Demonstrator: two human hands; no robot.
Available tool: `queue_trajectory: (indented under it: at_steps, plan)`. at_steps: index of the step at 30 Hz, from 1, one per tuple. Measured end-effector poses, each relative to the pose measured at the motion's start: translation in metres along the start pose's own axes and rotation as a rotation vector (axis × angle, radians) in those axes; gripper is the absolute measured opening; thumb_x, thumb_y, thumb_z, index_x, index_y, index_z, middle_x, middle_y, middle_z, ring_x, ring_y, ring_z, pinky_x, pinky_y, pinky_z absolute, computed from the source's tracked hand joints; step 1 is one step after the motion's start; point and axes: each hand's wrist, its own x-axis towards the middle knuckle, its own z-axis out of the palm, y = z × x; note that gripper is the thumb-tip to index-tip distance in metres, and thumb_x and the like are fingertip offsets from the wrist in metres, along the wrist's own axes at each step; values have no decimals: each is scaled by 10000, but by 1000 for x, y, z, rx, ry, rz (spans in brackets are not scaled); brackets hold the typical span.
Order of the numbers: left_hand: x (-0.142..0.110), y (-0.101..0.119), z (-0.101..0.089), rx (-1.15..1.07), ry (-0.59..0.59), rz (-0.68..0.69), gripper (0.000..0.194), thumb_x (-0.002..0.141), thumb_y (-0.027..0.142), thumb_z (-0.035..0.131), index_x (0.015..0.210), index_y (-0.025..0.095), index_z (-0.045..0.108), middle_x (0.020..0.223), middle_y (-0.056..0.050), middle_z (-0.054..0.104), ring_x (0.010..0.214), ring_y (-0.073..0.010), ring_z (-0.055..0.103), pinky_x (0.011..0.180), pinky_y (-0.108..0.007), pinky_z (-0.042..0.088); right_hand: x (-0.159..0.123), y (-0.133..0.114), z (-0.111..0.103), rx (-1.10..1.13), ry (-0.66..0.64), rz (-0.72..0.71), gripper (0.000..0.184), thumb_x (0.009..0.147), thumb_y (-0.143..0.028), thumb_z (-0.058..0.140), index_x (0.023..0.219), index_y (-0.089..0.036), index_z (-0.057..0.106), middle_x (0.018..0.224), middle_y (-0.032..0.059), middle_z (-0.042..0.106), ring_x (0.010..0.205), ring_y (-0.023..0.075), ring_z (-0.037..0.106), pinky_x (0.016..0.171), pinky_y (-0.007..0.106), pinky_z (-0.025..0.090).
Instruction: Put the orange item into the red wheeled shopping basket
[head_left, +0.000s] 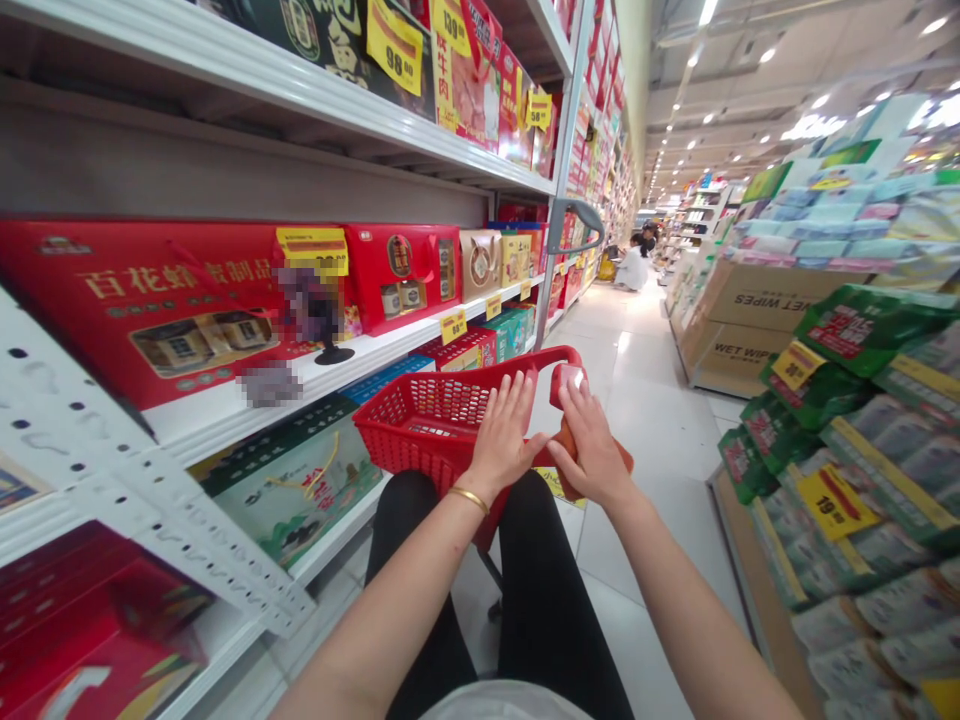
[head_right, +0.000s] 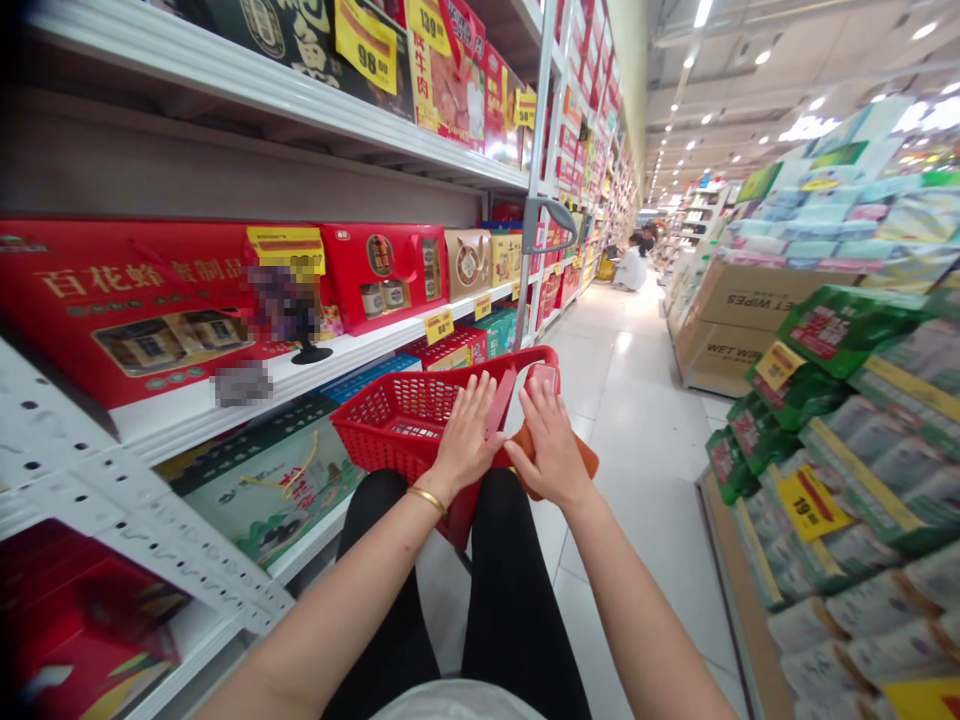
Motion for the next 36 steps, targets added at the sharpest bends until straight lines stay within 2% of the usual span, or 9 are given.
queue_trajectory:
  at_steps: [5,9,11,17,23,25,27,30,36]
  plan:
    - [2,-1,1,7,-27,12,1032,972,886,147,1762,227,62,1826,-104,154,1698,-296,49,1369,-554,108,0,12,16,97,162,348,716,1129,-482,274,1753,-321,-39,1833,73,40,1687,306,-27,1314,719,176]
    - [1,-1,-1,25,-39,20,1031,963,887,106,1762,237,69,1825,-95,166,1699,-281,52,1371,-545,92,0,-7,12,-23,39,117,653,1119,-421,341,1748,-358,181,1821,17,162,1691,295,46,1354,650,114]
    - [1,0,-3,32,-41,21,1027,964,885,99,1762,238,76,1828,-90,149,1700,-279,24,1370,-548,71,3,-4,7,-25,-28,110,625,1116,-410,330,1734,-381,240,1815,-11,187,1691,288,59,1355,646,98]
    - [4,2,-4,50,-101,13,980,983,877,153,1757,276,148,1830,-70,141,1700,-298,43,1364,-573,57,15,36,9,210,-12,495,670,1109,-474,225,1755,-333,118,1828,44,118,1689,277,99,1324,666,212]
    - [-1,0,-3,69,-72,-18,1017,980,880,129,1753,220,178,1814,-108,205,1698,-292,70,1366,-549,90,11,-16,-10,-12,-148,33,608,1106,-399,337,1712,-352,329,1766,4,340,1680,252,162,1366,607,92]
    - [-4,-1,-1,70,-76,-44,1075,970,889,113,1744,148,193,1802,-155,226,1695,-300,90,1367,-540,96,16,-17,-13,-19,-201,61,610,1107,-405,345,1715,-353,321,1762,12,350,1677,261,178,1359,630,109]
    - [-7,-2,1,74,-93,-69,1127,952,904,100,1730,98,222,1788,-193,247,1692,-315,112,1366,-534,111,22,-8,-12,-15,-177,248,637,1102,-441,354,1728,-360,270,1801,29,238,1685,322,115,1312,737,137]
    - [-13,-2,1,92,-105,-89,1092,957,899,115,1731,142,250,1789,-176,258,1689,-329,130,1359,-561,135,25,-1,-10,-40,-113,404,665,1089,-471,381,1732,-395,232,1828,24,95,1680,402,5,1239,840,170]
    - [-20,-1,-3,94,-114,-86,1002,968,894,154,1735,259,268,1811,-104,222,1688,-348,126,1342,-604,157,17,-23,-19,-138,-192,-37,616,1076,-397,452,1683,-455,359,1802,-64,212,1691,321,-7,1332,709,12]
